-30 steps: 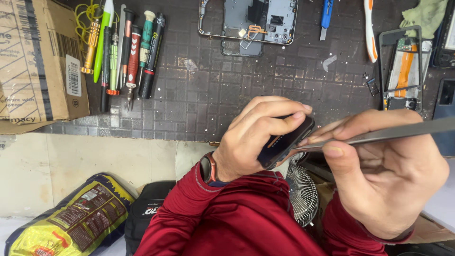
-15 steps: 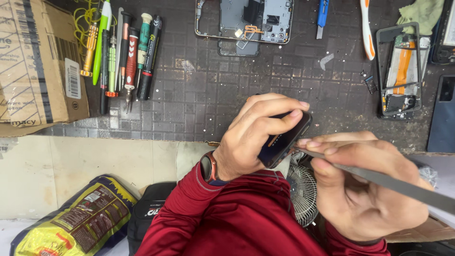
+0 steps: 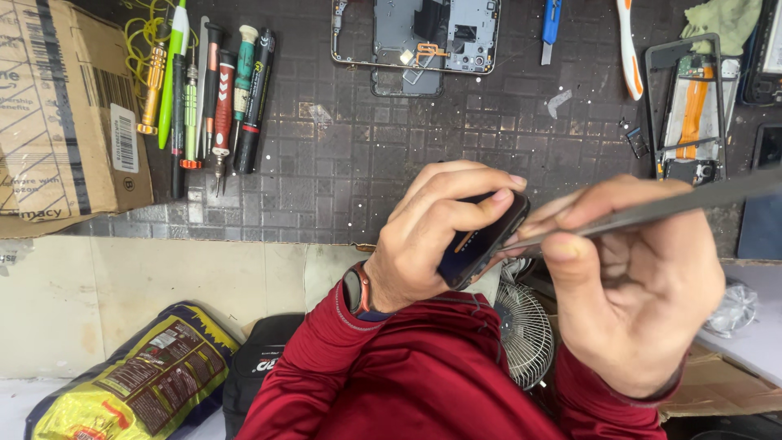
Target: The person installs a new battery into a disassembled smartphone, aligns it, and uses a metal spudger to press the battery edges and secure internal connections. The person then closes the phone casing and continues to press along the seam to ensure it is sealed.
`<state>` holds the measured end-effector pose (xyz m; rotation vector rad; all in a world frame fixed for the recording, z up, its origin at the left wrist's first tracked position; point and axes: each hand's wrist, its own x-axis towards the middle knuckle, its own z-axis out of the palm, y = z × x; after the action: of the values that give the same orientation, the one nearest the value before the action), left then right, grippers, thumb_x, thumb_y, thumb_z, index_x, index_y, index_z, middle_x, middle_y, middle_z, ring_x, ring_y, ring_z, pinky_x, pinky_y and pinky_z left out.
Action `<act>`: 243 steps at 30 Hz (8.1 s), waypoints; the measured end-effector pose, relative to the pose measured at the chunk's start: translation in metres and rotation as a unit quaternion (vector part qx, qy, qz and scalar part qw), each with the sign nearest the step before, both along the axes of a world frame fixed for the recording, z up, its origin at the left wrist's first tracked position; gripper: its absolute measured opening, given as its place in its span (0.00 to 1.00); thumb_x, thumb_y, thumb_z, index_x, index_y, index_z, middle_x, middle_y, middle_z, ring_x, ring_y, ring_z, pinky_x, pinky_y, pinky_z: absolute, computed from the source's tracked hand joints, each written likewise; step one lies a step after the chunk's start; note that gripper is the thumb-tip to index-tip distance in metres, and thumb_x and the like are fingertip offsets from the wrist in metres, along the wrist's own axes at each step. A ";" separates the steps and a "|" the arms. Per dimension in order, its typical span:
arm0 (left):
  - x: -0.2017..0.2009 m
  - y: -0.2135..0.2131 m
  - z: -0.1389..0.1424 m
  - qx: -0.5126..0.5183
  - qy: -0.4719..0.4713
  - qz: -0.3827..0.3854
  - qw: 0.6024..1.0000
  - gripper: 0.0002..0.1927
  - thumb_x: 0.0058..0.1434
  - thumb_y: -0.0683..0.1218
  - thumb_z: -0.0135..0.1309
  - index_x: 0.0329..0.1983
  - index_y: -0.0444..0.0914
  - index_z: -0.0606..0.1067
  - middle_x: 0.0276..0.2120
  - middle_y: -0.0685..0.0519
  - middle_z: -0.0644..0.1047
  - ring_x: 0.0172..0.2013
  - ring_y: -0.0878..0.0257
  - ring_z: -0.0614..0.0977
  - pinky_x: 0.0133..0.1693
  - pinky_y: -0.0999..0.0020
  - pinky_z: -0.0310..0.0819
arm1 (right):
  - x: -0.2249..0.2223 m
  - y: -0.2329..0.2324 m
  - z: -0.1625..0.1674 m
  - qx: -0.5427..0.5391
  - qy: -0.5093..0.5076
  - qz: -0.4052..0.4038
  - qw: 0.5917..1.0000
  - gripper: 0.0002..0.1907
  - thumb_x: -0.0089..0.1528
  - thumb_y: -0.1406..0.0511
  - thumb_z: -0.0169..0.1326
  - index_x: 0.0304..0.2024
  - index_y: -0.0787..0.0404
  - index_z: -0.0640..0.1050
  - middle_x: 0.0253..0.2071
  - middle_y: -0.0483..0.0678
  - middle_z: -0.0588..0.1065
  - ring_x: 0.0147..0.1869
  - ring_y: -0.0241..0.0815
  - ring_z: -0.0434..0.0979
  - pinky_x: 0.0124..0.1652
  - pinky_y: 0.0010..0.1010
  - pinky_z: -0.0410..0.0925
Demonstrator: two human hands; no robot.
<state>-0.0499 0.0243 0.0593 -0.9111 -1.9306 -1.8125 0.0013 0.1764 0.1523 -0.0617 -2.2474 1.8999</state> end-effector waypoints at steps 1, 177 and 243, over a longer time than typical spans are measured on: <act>0.000 0.000 0.001 0.001 -0.002 0.003 1.000 0.26 0.60 0.41 0.73 0.55 0.35 0.71 0.57 0.45 0.77 0.54 0.52 0.81 0.56 0.62 0.79 | -0.001 0.000 -0.001 -0.017 -0.012 -0.005 1.000 0.13 0.72 0.70 0.58 0.49 0.69 0.67 0.40 0.53 0.74 0.44 0.39 0.81 0.47 0.26 0.77; 0.014 0.016 -0.018 0.570 -0.266 0.106 0.770 0.12 0.74 0.47 0.46 0.55 0.38 0.66 0.55 0.51 0.69 0.53 0.61 0.70 0.59 0.62 0.63 | -0.001 0.042 -0.096 0.161 0.069 -0.047 0.983 0.22 0.71 0.78 0.64 0.65 0.70 0.71 0.54 0.54 0.78 0.53 0.43 0.80 0.60 0.33 0.73; 0.022 0.024 -0.001 0.602 -0.323 -0.004 0.731 0.15 0.74 0.42 0.56 0.60 0.33 0.72 0.50 0.47 0.79 0.50 0.57 0.82 0.54 0.57 0.78 | 0.009 0.027 -0.089 -0.393 -0.027 0.068 0.916 0.20 0.65 0.58 0.60 0.51 0.64 0.71 0.43 0.47 0.72 0.48 0.41 0.70 0.58 0.42 0.64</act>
<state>-0.0275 0.0484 0.0578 0.2098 -0.4930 -2.9019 0.0099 0.2036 0.0631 -0.0736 -1.3912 2.7758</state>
